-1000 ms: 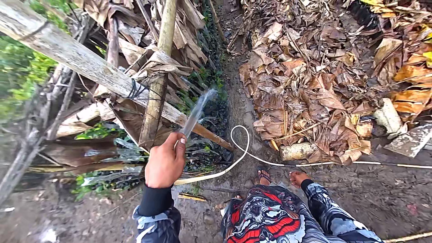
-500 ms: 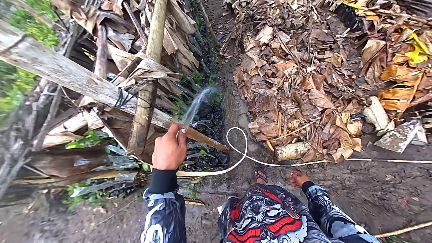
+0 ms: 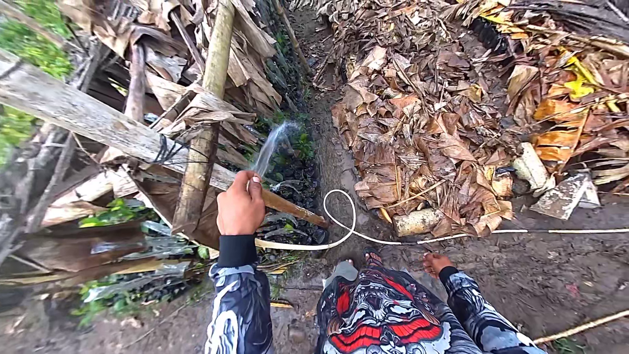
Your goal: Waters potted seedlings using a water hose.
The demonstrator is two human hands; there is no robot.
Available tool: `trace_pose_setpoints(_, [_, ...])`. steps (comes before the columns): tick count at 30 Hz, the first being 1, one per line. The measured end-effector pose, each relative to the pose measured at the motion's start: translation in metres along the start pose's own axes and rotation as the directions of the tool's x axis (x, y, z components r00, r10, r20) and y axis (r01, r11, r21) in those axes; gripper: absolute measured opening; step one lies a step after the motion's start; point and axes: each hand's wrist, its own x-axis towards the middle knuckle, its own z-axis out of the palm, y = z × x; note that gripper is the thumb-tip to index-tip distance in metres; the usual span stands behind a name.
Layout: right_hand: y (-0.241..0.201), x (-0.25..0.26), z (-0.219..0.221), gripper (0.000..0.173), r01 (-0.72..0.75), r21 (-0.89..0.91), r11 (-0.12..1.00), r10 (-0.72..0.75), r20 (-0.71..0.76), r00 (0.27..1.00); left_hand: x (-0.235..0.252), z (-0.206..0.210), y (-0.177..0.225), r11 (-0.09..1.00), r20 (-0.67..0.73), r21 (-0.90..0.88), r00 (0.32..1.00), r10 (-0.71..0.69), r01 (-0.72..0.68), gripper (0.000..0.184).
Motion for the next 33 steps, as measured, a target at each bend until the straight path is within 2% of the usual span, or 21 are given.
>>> trace_pose_setpoints(11, [0.020, -0.001, 0.005, 0.041, -0.044, 0.019, 0.999, 0.044, -0.024, 0.999, 0.039, 0.030, 0.006, 0.991, 0.061, -0.057, 0.992, -0.114, 0.118, 0.036])
trace_pose_setpoints(16, [0.005, 0.009, 0.011, 0.043, -0.056, 0.073, 0.996, 0.061, -0.062, 0.996, 0.081, 0.037, 0.023, 0.971, 0.135, -0.146, 0.977, -0.168, 0.187, 0.036])
trace_pose_setpoints(20, [-0.020, 0.017, 0.022, 0.044, -0.029, 0.130, 0.991, 0.042, -0.093, 0.995, 0.131, 0.074, 0.027, 0.930, 0.121, -0.285, 0.972, -0.204, 0.231, 0.035])
trace_pose_setpoints(24, [-0.068, 0.012, 0.040, 0.040, 0.020, 0.108, 0.994, -0.004, -0.141, 0.990, 0.179, 0.143, 0.004, 0.823, 0.083, -0.483, 0.951, -0.297, 0.299, 0.038])
trace_pose_setpoints(26, [-0.108, 0.003, 0.058, 0.039, 0.064, 0.059, 0.996, -0.057, -0.114, 0.992, 0.199, 0.173, -0.014, 0.772, 0.069, -0.548, 0.937, -0.342, 0.322, 0.039])
trace_pose_setpoints(29, [-0.181, -0.009, 0.102, 0.039, 0.259, -0.128, 0.957, -0.253, 0.067, 0.965, 0.227, 0.187, -0.015, 0.648, 0.110, -0.643, 0.887, -0.449, 0.408, 0.038])
trace_pose_setpoints(32, [-0.249, -0.020, 0.157, 0.043, 0.475, -0.347, 0.809, -0.385, 0.299, 0.873, 0.245, 0.202, -0.008, 0.540, 0.134, -0.713, 0.843, -0.521, 0.447, 0.035])
trace_pose_setpoints(33, [-0.271, -0.024, 0.177, 0.053, 0.505, -0.404, 0.762, -0.389, 0.337, 0.857, 0.252, 0.206, -0.005, 0.509, 0.139, -0.737, 0.837, -0.529, 0.444, 0.035])
